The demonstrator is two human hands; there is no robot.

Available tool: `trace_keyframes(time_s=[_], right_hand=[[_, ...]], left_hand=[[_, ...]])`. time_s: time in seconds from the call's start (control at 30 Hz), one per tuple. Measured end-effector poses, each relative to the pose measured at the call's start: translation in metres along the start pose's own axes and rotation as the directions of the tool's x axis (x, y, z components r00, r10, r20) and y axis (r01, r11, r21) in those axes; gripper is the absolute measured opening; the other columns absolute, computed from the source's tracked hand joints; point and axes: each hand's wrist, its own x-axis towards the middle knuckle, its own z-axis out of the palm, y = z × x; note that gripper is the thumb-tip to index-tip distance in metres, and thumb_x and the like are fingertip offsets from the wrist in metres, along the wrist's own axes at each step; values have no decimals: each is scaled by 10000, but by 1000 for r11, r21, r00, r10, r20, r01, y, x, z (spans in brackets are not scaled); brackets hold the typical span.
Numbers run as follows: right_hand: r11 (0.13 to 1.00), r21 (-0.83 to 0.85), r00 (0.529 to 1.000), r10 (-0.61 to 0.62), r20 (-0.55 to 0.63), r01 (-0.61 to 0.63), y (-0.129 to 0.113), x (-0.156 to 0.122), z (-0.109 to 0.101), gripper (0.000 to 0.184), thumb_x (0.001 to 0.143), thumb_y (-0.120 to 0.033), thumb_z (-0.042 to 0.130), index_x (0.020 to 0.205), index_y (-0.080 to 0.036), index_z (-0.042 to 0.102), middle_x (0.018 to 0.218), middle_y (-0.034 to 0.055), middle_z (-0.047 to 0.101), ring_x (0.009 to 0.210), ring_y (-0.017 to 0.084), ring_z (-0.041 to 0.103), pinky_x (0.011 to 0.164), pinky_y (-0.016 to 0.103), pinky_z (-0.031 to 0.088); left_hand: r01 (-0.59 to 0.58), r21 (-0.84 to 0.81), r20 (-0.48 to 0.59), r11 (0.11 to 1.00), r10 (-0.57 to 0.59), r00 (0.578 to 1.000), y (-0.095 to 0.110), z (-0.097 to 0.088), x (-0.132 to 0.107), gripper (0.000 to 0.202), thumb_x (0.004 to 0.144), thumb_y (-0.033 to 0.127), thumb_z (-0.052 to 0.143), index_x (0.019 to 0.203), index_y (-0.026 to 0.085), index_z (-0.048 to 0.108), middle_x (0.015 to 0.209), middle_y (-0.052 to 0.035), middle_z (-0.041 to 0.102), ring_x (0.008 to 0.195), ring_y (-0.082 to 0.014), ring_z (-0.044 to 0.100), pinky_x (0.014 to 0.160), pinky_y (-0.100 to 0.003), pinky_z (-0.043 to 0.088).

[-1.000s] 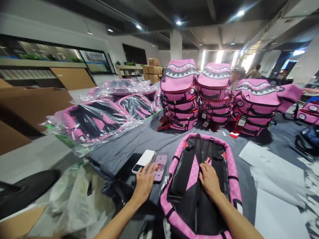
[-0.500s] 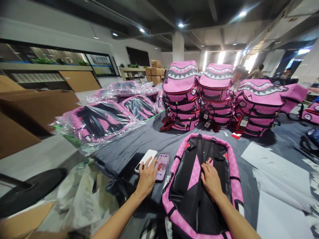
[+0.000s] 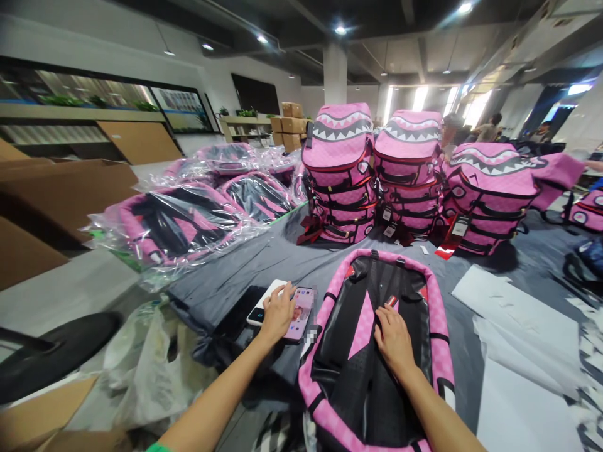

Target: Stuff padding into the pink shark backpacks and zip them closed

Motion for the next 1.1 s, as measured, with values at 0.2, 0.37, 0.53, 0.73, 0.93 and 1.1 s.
trace_keyframes(time_s=[0.2,0.37,0.53,0.73,0.93,1.1], right_hand=[[1000,13,1000,3,23,-4,-2,2,-5,379,914,-237,454,1241,-185,639,1255,120,681,1240,274,591,1039,460,481],[1000,23,999,14,50,-16,-3,3,-10,376,921,-252,459,1245,-187,638,1266,121,675,1253,280,579,1036,458,474],[999,30,998,11,54,-13,-2,3,-11,374,926,-268,460,1247,-191,637,1273,122,671,1258,284,574,1052,473,453],[1000,4,999,0,44,-1,-2,3,-10,369,924,-263,453,1230,-163,635,1259,128,680,1240,279,587,1025,453,473],[1000,5,999,8,41,-8,-2,3,-8,370,912,-245,454,1227,-180,636,1259,118,679,1243,276,584,1031,453,470],[1000,18,999,15,40,-16,-1,2,-6,381,912,-251,449,1236,-179,637,1261,128,675,1241,280,584,1034,468,469]], left_hand=[[52,8,-22,999,-51,998,-4,4,1,459,938,187,396,1370,111,533,1245,-179,688,1313,-322,480,1039,-526,361],[153,-3,-98,988,-152,984,-11,-5,-27,433,982,183,316,1331,154,570,1185,-147,708,1251,-288,530,1034,-503,367],[116,-2,-134,993,-115,984,-9,-10,-48,387,974,185,365,1244,160,642,1212,-147,686,1229,-282,547,1031,-484,366],[100,57,-80,993,-95,992,-2,-10,-46,369,982,188,384,1248,146,636,1247,-153,679,1233,-301,538,1021,-500,356],[55,91,-73,994,-48,996,-2,-9,-48,373,988,194,373,1251,144,634,1263,-157,671,1233,-296,537,1011,-490,374],[45,102,-66,994,-38,997,0,-10,-46,368,985,197,383,1261,167,625,1286,-148,659,1258,-293,524,1026,-488,367]])
